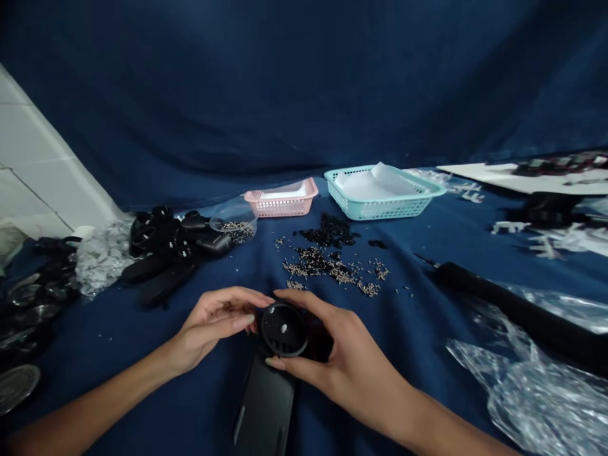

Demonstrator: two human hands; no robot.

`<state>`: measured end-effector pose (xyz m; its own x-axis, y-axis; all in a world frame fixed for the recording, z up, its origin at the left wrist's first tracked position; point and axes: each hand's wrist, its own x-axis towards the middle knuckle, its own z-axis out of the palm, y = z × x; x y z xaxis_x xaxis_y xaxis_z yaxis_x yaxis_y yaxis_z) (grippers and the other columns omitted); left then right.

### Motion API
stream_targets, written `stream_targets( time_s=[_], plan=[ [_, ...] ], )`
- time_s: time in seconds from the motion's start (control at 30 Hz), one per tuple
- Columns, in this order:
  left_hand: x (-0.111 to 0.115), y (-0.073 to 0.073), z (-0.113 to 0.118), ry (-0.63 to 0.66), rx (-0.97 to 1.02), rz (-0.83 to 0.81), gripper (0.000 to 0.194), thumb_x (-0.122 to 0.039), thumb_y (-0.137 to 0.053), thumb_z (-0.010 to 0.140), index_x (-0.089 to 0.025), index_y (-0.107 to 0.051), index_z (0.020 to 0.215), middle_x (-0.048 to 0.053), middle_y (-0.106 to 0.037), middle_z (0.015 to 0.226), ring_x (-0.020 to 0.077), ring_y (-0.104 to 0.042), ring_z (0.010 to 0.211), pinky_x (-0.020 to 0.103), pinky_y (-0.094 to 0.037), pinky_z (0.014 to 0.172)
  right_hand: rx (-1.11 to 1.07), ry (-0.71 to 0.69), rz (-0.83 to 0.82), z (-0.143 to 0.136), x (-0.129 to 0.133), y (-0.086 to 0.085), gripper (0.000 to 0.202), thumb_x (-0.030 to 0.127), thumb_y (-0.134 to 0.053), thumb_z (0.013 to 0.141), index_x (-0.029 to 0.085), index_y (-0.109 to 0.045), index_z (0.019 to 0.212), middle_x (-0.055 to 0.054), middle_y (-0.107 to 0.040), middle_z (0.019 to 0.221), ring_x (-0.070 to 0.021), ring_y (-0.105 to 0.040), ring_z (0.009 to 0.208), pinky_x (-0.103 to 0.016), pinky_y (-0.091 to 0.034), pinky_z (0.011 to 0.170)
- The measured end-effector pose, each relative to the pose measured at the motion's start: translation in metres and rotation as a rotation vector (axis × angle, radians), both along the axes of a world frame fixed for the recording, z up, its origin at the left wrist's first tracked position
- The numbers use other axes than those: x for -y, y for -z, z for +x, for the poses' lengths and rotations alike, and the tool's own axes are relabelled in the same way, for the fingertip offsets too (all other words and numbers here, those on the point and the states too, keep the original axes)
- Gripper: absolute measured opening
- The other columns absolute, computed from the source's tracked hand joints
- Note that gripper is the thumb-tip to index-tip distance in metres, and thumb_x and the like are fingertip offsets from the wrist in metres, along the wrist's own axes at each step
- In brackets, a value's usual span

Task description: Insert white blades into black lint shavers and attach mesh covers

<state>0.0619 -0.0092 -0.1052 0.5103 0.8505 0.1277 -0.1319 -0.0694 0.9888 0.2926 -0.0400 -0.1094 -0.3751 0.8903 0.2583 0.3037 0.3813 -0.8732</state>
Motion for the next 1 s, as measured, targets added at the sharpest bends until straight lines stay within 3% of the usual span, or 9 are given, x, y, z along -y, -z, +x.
stream_targets(
  time_s=[0.2, 0.43, 0.63, 0.87, 1.0],
  plan=[
    [-0.002, 0.0, 0.002, -0.034, -0.01, 0.034, 0.019, -0.029, -0.074, 0.086, -0.021, -0.08, 0.102, 0.008, -0.075, 0.107, 0.0167, -0.065, 0.084, 0.029, -0.049, 0.077, -0.011, -0.021, 0.025, 0.005, -0.001, 0.0, 0.057, 0.041, -0.077, 0.086, 0.032, -0.054, 0.137, -0.005, -0.073, 0.122, -0.0247, -0.073, 0.109, -0.039, -0.06, 0.095],
    [-0.009, 0.005, 0.005, -0.152, -0.036, 0.108, 0.016, -0.029, -0.075, 0.082, -0.014, -0.079, 0.09, 0.007, -0.074, 0.082, 0.0161, -0.062, 0.072, 0.031, -0.047, 0.071, -0.015, -0.064, 0.115, 0.006, -0.011, -0.001, 0.035, 0.045, -0.08, 0.081, 0.023, -0.063, 0.103, -0.004, -0.072, 0.1, -0.0197, -0.072, 0.082, -0.034, -0.063, 0.076],
    [-0.005, 0.01, 0.003, -0.15, -0.078, 0.15, 0.025, -0.032, -0.08, 0.08, -0.014, -0.072, 0.096, 0.004, -0.074, 0.094, 0.0198, -0.068, 0.09, 0.042, -0.052, 0.092, -0.044, -0.127, 0.086, 0.006, -0.01, -0.002, 0.043, 0.05, -0.085, 0.072, 0.02, -0.066, 0.095, -0.009, -0.073, 0.103, -0.0229, -0.073, 0.086, -0.039, -0.063, 0.082],
    [-0.003, 0.005, 0.004, -0.144, -0.095, 0.064, 0.031, -0.041, -0.078, 0.08, -0.015, -0.078, 0.097, 0.008, -0.076, 0.085, 0.0178, -0.066, 0.08, 0.03, -0.047, 0.074, -0.005, -0.141, 0.05, 0.005, -0.008, -0.003, 0.035, 0.047, -0.084, 0.075, 0.023, -0.075, 0.098, -0.009, -0.076, 0.107, -0.0269, -0.076, 0.093, -0.036, -0.066, 0.079],
    [0.002, 0.0, 0.007, -0.172, -0.167, 0.042, 0.034, -0.047, -0.075, 0.081, -0.015, -0.079, 0.089, 0.008, -0.075, 0.08, 0.018, -0.065, 0.074, 0.03, -0.047, 0.072, 0.102, -0.101, 0.078, 0.014, -0.013, 0.016, 0.032, 0.045, -0.086, 0.073, 0.028, -0.079, 0.1, -0.011, -0.077, 0.116, -0.0339, -0.076, 0.102, -0.035, -0.068, 0.076]
  ],
)
